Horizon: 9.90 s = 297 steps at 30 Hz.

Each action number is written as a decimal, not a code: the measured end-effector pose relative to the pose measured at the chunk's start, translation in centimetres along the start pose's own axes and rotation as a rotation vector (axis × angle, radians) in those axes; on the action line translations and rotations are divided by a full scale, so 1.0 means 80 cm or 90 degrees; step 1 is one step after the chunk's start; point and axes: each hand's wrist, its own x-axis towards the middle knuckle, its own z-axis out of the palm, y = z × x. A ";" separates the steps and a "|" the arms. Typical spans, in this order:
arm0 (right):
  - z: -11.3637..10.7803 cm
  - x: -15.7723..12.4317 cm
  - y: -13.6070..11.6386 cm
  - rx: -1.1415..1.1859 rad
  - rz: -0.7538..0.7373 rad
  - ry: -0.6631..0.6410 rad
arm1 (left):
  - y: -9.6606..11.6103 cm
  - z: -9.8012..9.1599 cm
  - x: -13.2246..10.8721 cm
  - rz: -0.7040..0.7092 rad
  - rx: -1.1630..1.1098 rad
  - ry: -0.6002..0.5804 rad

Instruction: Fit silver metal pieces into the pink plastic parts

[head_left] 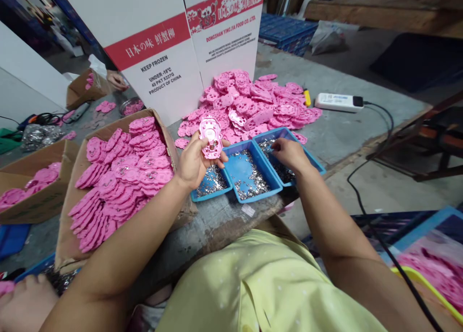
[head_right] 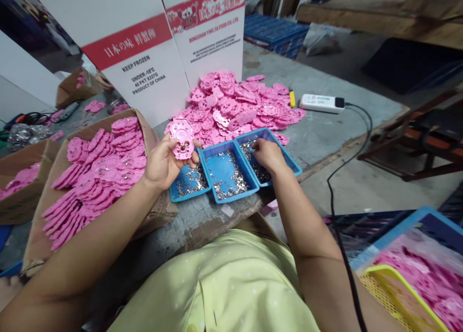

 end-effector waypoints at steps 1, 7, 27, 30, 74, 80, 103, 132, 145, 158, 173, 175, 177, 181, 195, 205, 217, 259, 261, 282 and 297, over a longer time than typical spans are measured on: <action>0.001 0.001 0.001 0.010 0.000 0.002 | -0.001 -0.001 0.000 0.000 0.001 0.000; -0.002 0.003 0.004 0.183 0.026 0.079 | 0.000 0.001 0.000 0.005 -0.001 -0.001; -0.003 -0.091 -0.158 0.921 -0.322 0.054 | -0.007 0.010 -0.002 0.014 0.068 0.021; 0.001 -0.090 -0.160 0.896 -0.328 0.059 | -0.007 0.011 -0.001 0.011 0.057 0.032; -0.003 -0.010 -0.024 -0.111 -0.032 -0.122 | 0.002 0.006 0.001 0.019 0.051 0.129; 0.000 -0.004 -0.015 -0.039 0.009 -0.034 | 0.003 0.005 0.001 0.023 0.065 0.129; -0.010 -0.005 -0.014 0.591 0.030 0.187 | 0.000 0.003 0.001 0.019 0.057 0.114; -0.014 -0.073 -0.150 0.757 -0.464 0.067 | 0.000 0.011 -0.002 -0.052 0.027 0.061; -0.026 -0.084 -0.162 0.825 -0.284 -0.070 | -0.001 0.014 -0.003 -0.005 0.069 0.084; -0.016 -0.082 -0.171 0.880 -0.287 0.094 | 0.002 0.013 -0.001 0.016 -0.166 -0.022; -0.030 -0.088 -0.177 0.849 -0.321 0.067 | 0.004 0.009 -0.005 0.034 -0.132 -0.066; -0.031 -0.089 -0.177 0.849 -0.325 0.060 | 0.003 0.007 -0.005 0.031 -0.131 -0.067; -0.034 -0.089 -0.176 0.845 -0.332 0.058 | 0.003 0.007 -0.004 0.027 -0.130 -0.068; -0.037 -0.089 -0.175 0.836 -0.335 0.040 | 0.004 0.008 -0.005 0.024 -0.127 -0.071; -0.035 -0.089 -0.174 0.783 -0.352 0.092 | 0.007 0.010 -0.008 0.008 -0.136 -0.061; -0.017 -0.092 -0.177 0.824 -0.344 0.164 | 0.009 0.011 -0.008 -0.012 -0.119 -0.027; -0.026 0.011 -0.036 0.200 -0.021 0.170 | 0.014 0.011 -0.005 -0.013 -0.116 0.012; -0.022 -0.071 -0.119 0.695 -0.425 0.125 | 0.001 0.000 0.002 -0.153 -0.004 0.022; -0.015 -0.076 -0.134 0.711 -0.465 0.129 | 0.000 0.001 0.003 -0.134 -0.007 0.022; 0.013 -0.074 -0.147 0.590 -0.540 0.235 | -0.002 0.001 0.006 -0.094 -0.020 0.078; -0.009 -0.077 -0.144 0.404 -0.720 0.344 | 0.002 0.005 0.002 -0.119 -0.001 0.070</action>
